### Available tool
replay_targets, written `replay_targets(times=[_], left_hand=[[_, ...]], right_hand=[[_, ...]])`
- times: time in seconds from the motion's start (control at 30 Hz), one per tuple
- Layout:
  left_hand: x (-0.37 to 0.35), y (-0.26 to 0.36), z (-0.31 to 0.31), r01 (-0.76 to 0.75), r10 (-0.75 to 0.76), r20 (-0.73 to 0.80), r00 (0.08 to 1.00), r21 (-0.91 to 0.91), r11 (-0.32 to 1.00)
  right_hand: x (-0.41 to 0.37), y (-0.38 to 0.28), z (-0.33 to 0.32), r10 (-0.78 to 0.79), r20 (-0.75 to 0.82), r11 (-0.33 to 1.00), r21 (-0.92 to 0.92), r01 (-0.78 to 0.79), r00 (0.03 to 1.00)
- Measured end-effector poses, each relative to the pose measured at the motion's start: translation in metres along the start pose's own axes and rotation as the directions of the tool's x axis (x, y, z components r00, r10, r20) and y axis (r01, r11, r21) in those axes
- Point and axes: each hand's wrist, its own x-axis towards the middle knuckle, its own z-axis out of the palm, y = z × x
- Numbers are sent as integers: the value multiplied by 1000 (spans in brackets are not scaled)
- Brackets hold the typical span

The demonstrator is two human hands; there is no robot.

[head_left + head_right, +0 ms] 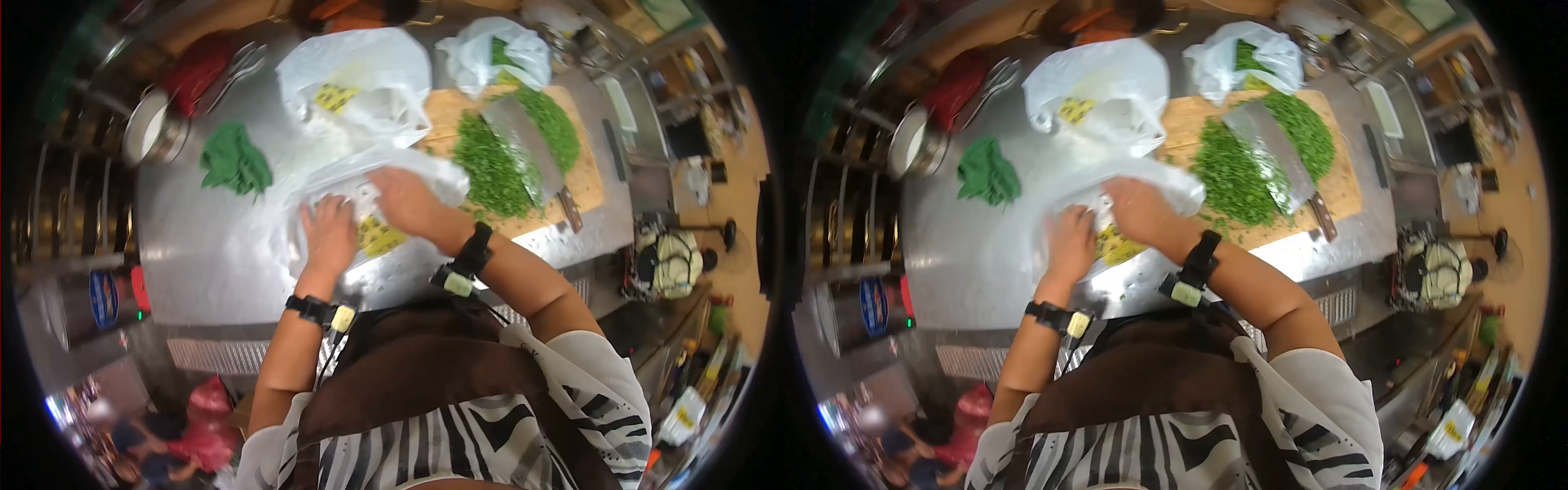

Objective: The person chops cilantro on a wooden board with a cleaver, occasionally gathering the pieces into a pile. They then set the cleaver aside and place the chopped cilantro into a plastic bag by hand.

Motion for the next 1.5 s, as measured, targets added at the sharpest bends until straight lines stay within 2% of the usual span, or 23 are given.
replay_targets(times=[0.1, 0.17, 0.2, 0.27, 0.33, 0.43, 0.5, 0.57, 0.63, 0.7, 0.77, 0.8, 0.87, 0.93, 1.0, 1.07, 1.13, 1.2, 1.23, 1.3, 1.33, 1.4, 1.5], left_hand=[[5, 3, -5, 108, -99, 68, 993, -148, 983], [14, 6, -19, 390, -327, 527, 784, -8, 921], [16, 13, -26, 376, -313, 529, 789, -13, 927], [19, 27, -38, 433, -332, 498, 801, -99, 896], [30, 31, -40, 492, -388, 535, 750, -60, 869], [37, 18, -30, 602, -479, 540, 692, -66, 795], [36, 14, -19, 648, -517, 511, 687, -109, 754], [36, 20, -16, 557, -462, 415, 784, -141, 819], [42, 51, -25, 546, -490, 423, 762, -12, 838], [37, 67, -21, 527, -522, 432, 735, 121, 841], [19, 64, -5, 58, -49, 161, 986, -51, 997], [17, 73, -13, 52, -46, 163, 986, -31, 998], [19, 94, -27, -18, 27, 60, 998, -140, 990], [16, 66, -23, 85, -49, 157, 986, -228, 970], [5, 36, -13, 491, -492, 239, 837, 67, 868], [-2, 1, -10, 432, -432, 186, 883, 43, 901], [2, -9, -8, 363, -363, 124, 923, 28, 931], [10, -12, -8, 339, -339, -9, 941, -26, 941], [9, -14, -7, 344, -344, -12, 939, -26, 939], [5, -17, -3, 375, -381, 55, 923, 101, 922], [3, -12, -5, 379, -386, 55, 921, 99, 920], [0, 11, -18, 515, -549, 338, 765, 192, 835], [-9, 39, -31, 554, -517, 393, 760, 23, 832]], right_hand=[[-31, -45, -61, 62, -67, 979, 197, -48, 996], [-59, -20, -75, 54, -182, 985, 174, -22, 982], [-76, -7, -86, 23, -287, 987, 159, 24, 958], [-108, 5, -116, 532, -47, 685, 610, -398, 845], [-137, 28, -151, 723, 111, 425, 707, -566, 681], [-166, 44, -161, 698, 21, 526, 663, -532, 716], [-158, 33, -156, 514, 42, 627, 663, -408, 857], [-140, 26, -134, 280, 119, 732, 616, -292, 953], [-111, 20, -100, -31, 37, 827, 562, 5, 999], [-85, 11, -67, 36, 143, 853, 512, -105, 989], [-55, 18, -30, 17, 218, 909, 403, -106, 976], [-45, 21, -22, 17, 299, 956, 274, -103, 954], [-41, 4, -46, -18, 369, 926, 356, -123, 929], [-50, -8, -75, -57, 464, 890, 425, -166, 884], [-73, 0, -105, -269, 161, 828, 541, 143, 949], [-79, 23, -132, -52, 167, 732, 677, -76, 985], [-70, 54, -133, 176, -144, 890, 447, -94, 974], [-52, 89, -133, 136, -254, 991, 25, -134, 958], [-41, 99, -128, 130, -251, 991, 24, -128, 959], [-26, 115, -117, 43, -154, 914, -392, -101, 987], [-20, 119, -111, 40, -150, 915, -392, -97, 988], [-9, 123, -100, 87, -11, 829, -554, -78, 996], [3, 131, -91, 61, 54, 819, -574, -19, 997]])
